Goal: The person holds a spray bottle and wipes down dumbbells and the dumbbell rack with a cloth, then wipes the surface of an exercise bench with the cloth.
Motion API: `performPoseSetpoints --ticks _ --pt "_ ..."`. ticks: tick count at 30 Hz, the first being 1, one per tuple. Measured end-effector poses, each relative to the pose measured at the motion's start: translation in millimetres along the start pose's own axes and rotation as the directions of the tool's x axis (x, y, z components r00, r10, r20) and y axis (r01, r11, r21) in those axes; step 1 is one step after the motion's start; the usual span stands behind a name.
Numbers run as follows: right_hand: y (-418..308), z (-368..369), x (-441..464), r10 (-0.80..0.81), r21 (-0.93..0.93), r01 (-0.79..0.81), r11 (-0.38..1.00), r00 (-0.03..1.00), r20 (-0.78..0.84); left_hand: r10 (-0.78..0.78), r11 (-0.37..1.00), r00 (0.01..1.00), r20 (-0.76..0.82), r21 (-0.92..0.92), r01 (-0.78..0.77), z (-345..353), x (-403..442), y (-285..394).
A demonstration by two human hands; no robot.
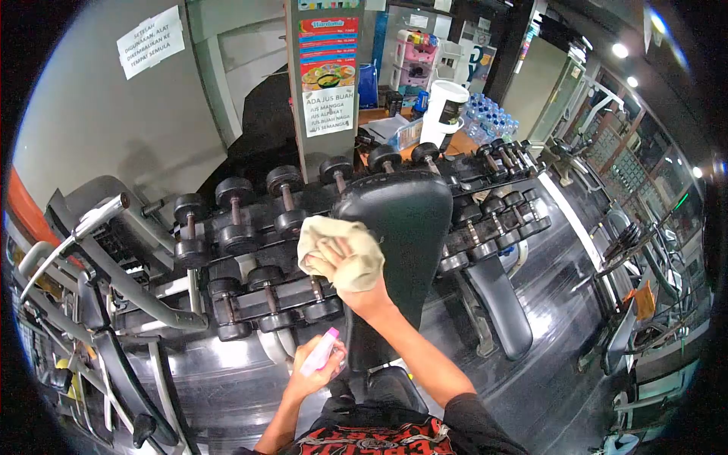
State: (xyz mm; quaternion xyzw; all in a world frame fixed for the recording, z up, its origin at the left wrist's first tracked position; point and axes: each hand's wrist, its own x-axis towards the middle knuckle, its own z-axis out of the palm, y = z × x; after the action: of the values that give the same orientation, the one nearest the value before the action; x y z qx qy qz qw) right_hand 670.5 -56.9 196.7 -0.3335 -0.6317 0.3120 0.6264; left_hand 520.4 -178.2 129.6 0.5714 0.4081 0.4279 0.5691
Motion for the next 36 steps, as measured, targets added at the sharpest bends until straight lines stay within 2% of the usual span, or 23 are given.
performPoseSetpoints --ticks 1,3,5,7,9,11,12,13,15,16,18,20,21,23,25,27,29,30,31,33,34,35,36 --pt "-1.9 -4.0 2.0 -0.173 -0.179 0.191 0.965 0.979 0.112 0.009 1.000 1.000 -0.012 -0.018 -0.010 1.1 -0.1 -0.3" --pt "-0.7 -15.4 7.1 -0.308 -0.389 0.352 0.851 0.935 0.173 0.023 0.999 1.000 -0.014 -0.023 -0.024 0.9 0.5 -1.0" --pt "2.3 -47.0 2.0 -0.256 -0.488 0.340 0.804 0.938 0.232 0.032 0.999 0.999 -0.015 -0.029 -0.032 -1.9 -2.0 -2.3" --pt "0.6 -84.5 -0.9 -0.212 -0.497 0.251 0.831 0.968 0.134 0.065 0.998 0.997 -0.032 -0.007 -0.065 -6.2 -5.3 -4.0" --pt "76.1 -134.5 -33.7 -0.439 -0.776 0.393 0.494 0.883 0.168 0.032 0.999 0.997 -0.071 -0.038 -0.035 -8.1 -8.7 -0.3" --pt "79.5 -145.4 -42.7 -0.526 -0.892 0.213 0.398 0.850 -0.032 0.020 0.999 0.995 -0.093 -0.033 -0.024 -10.5 -11.5 -0.5" --pt "84.5 -142.8 -49.0 -0.459 -0.828 0.102 0.552 0.866 -0.199 0.020 0.999 0.995 -0.101 -0.033 -0.023 -10.8 -11.2 -0.9" --pt "75.9 -129.6 -46.2 -0.410 -0.768 0.017 0.641 0.853 -0.324 0.021 1.000 0.995 -0.102 -0.021 -0.023 -10.9 -11.2 -2.0" --pt "61.3 -85.4 -35.1 -0.435 -0.737 -0.039 0.675 0.785 -0.440 0.016 1.000 0.994 -0.104 -0.013 -0.018 -8.1 -12.6 -4.7" --pt "62.4 -73.5 -35.7 -0.455 -0.772 0.013 0.635 0.814 -0.360 0.015 1.000 0.995 -0.101 0.016 -0.014 -6.4 -11.5 -5.8" --pt "39.6 -41.0 -24.5 -0.437 -0.787 0.200 0.584 0.894 -0.097 0.014 0.999 0.995 -0.097 0.045 -0.010 -2.2 -8.8 -6.0" --pt "40.7 -15.6 -22.1 -0.380 -0.795 0.417 0.440 0.889 0.256 0.012 1.000 0.996 -0.086 -0.003 -0.012 3.8 -4.3 -3.9" --pt "47.8 -1.8 -23.5 -0.263 -0.655 0.439 0.615 0.897 0.355 0.011 1.000 0.997 -0.080 -0.006 -0.012 5.9 -2.2 -3.3" --pt "49.8 2.2 -11.9 -0.234 -0.552 0.398 0.732 0.909 0.345 0.009 1.000 0.998 -0.065 -0.018 -0.010 8.9 -0.3 -2.6" --pt "34.9 -11.0 -9.4 -0.270 -0.608 0.506 0.612 0.856 0.440 0.034 0.999 0.998 -0.054 -0.020 -0.035 10.0 0.7 -2.9" --pt "71.7 -28.9 -17.6 -0.228 -0.464 0.388 0.796 0.903 0.364 0.056 0.998 0.997 -0.051 -0.022 -0.057 9.9 -1.6 -2.6" --pt "-4.8 -39.2 -0.8 -0.052 -0.391 0.187 0.901 0.942 0.332 0.028 0.998 0.998 -0.057 -0.063 -0.031 7.1 -4.9 -3.0" --pt "4.9 -50.4 -8.7 0.015 -0.338 0.078 0.938 0.965 0.264 0.029 0.998 0.998 -0.058 -0.060 -0.032 4.3 -6.7 -3.9" --pt "21.8 -64.4 -20.7 0.090 -0.276 -0.032 0.961 0.976 0.200 0.037 0.999 0.998 -0.059 -0.034 -0.039 1.3 -8.5 -5.7" --pt "47.7 -99.9 -41.4 0.253 -0.369 -0.254 0.894 0.966 -0.051 0.040 0.999 0.997 -0.061 -0.012 -0.041 -4.4 -13.1 -8.8" --pt "73.4 -126.2 -51.1 -0.110 -0.649 0.109 0.753 0.993 0.040 0.031 0.999 0.997 -0.070 -0.023 -0.032 -7.1 -15.6 -10.2" --pt "94.0 -146.5 -59.8 -0.409 -0.812 0.411 0.415 0.881 0.237 0.021 0.999 0.997 -0.077 -0.036 -0.024 -8.3 -18.0 -11.6" --pt "97.9 -152.8 -65.3 -0.443 -0.844 0.352 0.404 0.883 0.156 0.027 0.999 0.996 -0.084 -0.027 -0.030 -8.5 -19.1 -12.3"
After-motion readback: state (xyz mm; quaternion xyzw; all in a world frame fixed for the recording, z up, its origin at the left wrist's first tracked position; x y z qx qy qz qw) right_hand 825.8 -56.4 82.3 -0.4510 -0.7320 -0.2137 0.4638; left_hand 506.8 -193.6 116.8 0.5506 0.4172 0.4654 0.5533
